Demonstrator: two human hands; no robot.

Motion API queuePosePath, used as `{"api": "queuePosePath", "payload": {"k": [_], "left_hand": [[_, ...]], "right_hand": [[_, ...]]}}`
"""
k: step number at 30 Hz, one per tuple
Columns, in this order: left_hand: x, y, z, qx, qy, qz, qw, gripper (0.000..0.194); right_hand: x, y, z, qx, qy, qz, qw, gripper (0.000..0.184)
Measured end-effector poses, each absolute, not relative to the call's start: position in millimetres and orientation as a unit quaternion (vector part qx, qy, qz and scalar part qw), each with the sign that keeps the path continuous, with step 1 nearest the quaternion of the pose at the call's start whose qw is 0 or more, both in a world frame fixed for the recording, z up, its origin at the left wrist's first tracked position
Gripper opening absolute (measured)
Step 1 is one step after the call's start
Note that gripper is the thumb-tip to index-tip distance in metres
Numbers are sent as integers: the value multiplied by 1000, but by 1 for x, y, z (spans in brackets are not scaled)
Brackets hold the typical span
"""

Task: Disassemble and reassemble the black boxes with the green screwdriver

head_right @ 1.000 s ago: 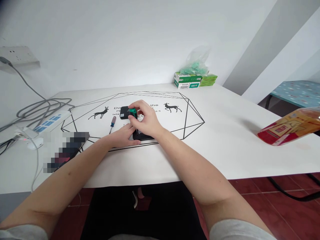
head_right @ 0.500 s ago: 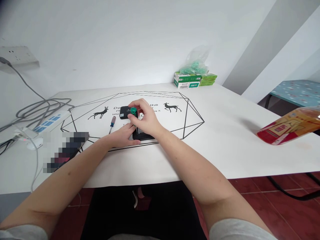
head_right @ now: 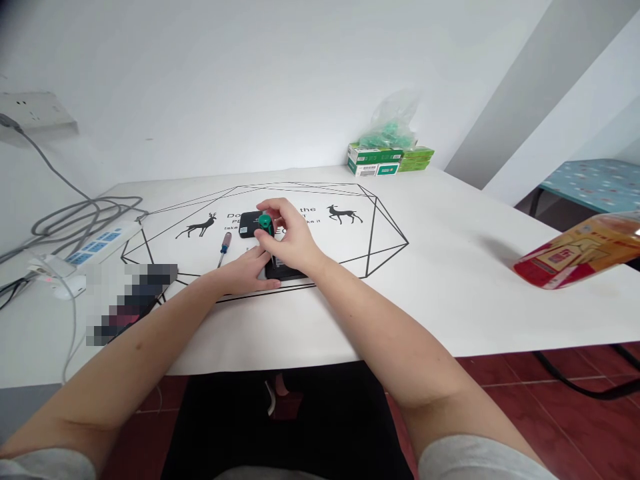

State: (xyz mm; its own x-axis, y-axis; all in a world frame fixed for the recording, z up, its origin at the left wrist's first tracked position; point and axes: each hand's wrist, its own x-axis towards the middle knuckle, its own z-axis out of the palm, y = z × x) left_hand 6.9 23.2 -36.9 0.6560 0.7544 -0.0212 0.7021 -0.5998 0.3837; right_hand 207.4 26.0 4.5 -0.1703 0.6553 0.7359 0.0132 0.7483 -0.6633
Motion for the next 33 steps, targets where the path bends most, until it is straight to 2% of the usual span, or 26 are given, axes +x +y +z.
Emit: {"api": "queuePosePath", "payload": {"k": [4,11,16,20,25,33], "left_hand": [[7,23,-37,887,421,61,178,99],[6,24,-37,901,389,75,179,103],[6,25,-38,891,415,62,172,102],[6,24,-37,894,410,51,171,104],[7,22,-35,899,394,70,177,105],[7,24,-36,892,417,43,169,101]], "right_hand": [[209,25,2,-199,-716,319,588,26],[207,27,5,-219,-734,207,609,27],[210,26,4,-197,-721,280,603,31],[209,26,3,-184,-723,286,601,21],[207,27,5,-213,-737,217,604,30],[208,26,7,-238,-712,251,611,39]]}}
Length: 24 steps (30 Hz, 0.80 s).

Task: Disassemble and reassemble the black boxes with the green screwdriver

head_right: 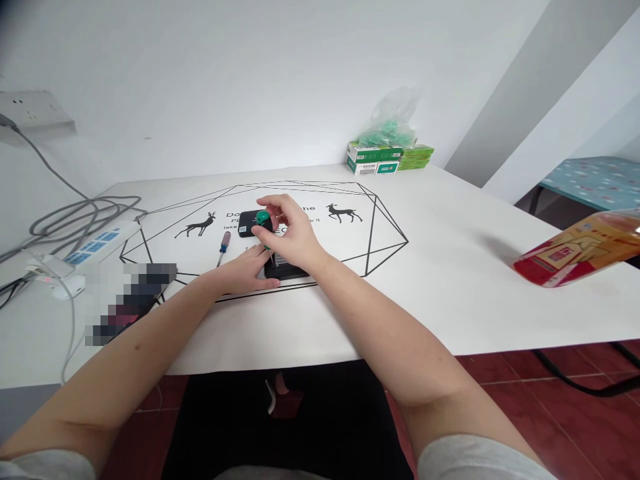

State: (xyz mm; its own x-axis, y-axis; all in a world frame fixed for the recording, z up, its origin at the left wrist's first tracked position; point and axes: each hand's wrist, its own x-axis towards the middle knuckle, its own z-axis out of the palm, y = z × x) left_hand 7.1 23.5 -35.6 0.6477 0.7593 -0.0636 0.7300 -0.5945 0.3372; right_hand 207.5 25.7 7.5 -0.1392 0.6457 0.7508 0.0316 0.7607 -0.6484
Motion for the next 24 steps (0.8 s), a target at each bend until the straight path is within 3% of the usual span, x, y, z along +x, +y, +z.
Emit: {"api": "queuePosePath", "payload": {"k": [13,24], "left_hand": [[7,23,-37,892,415,58,171,104],[7,25,-38,893,412,60,170,101]], "right_hand": [[211,27,9,-243,-699,251,624,36],[208,22,12,-246,-723,241,599,23]]}}
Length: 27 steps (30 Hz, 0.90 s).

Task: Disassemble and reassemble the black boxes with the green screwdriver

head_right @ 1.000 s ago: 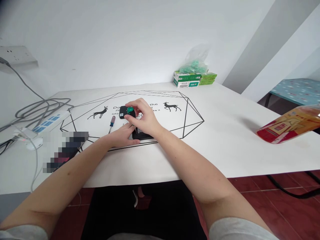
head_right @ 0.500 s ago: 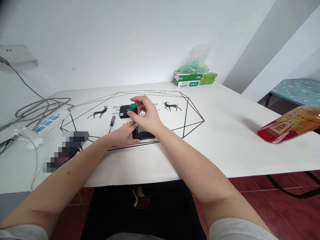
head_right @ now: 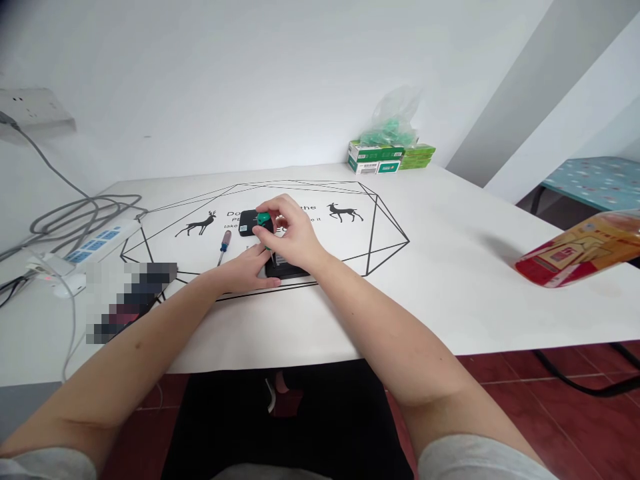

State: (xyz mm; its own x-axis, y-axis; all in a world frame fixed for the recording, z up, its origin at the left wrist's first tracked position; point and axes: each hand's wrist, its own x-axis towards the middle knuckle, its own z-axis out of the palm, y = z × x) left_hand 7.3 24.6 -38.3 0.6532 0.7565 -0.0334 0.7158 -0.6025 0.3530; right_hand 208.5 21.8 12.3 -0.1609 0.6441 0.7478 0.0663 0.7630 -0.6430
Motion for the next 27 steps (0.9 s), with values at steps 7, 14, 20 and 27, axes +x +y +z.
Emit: {"api": "queuePosePath", "payload": {"k": [7,14,20,27], "left_hand": [[7,24,-38,891,416,59,173,102],[7,24,-38,887,419,62,182,108],[7,25,-39,889,418,60,177,110],[7,22,-36,885,416,98,184,109]], "right_hand": [[208,22,12,-240,-717,242,608,22],[210,23,14,-243,-710,240,616,22],[210,22,13,-253,-698,247,623,24],[216,32,11,-262,-668,221,661,29]]}}
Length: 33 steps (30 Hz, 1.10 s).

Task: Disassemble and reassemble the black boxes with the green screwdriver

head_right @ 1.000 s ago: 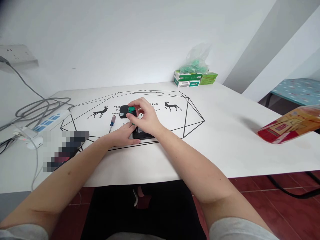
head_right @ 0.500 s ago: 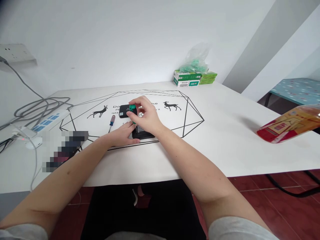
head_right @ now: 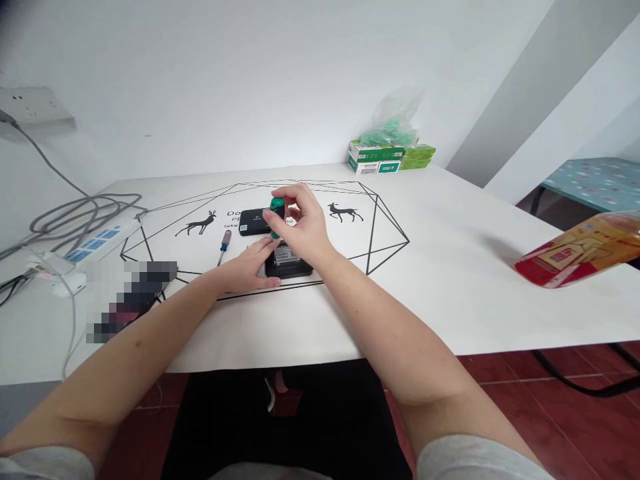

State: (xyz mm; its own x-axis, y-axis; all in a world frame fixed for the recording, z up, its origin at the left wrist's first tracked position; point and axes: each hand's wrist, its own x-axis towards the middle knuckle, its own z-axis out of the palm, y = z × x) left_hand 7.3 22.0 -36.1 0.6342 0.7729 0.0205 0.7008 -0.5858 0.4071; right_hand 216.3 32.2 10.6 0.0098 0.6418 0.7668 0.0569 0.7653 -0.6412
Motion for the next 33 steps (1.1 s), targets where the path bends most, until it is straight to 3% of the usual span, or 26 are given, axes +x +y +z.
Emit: {"api": "queuePosePath", "payload": {"k": [2,5,7,16,25,33], "left_hand": [[8,22,-34,880,417,161,158,87],[8,24,-32,874,402,248,113,38],[8,26,-31,876,388,267,104,23],[12,26,-26,864,415,273,77,20],[-11,42,-29,802,572,169,-41,24],[-19,49,-33,794,591,130,-54,31]], "right_hand": [[219,37,10,-271,-648,207,680,30],[220,41,9,-286,-616,197,707,30],[220,42,8,-288,-606,196,715,31],[215,43,6,-289,-585,227,723,45],[236,60,3,-356,-576,162,717,42],[262,88,1,-402,-516,120,747,38]]}}
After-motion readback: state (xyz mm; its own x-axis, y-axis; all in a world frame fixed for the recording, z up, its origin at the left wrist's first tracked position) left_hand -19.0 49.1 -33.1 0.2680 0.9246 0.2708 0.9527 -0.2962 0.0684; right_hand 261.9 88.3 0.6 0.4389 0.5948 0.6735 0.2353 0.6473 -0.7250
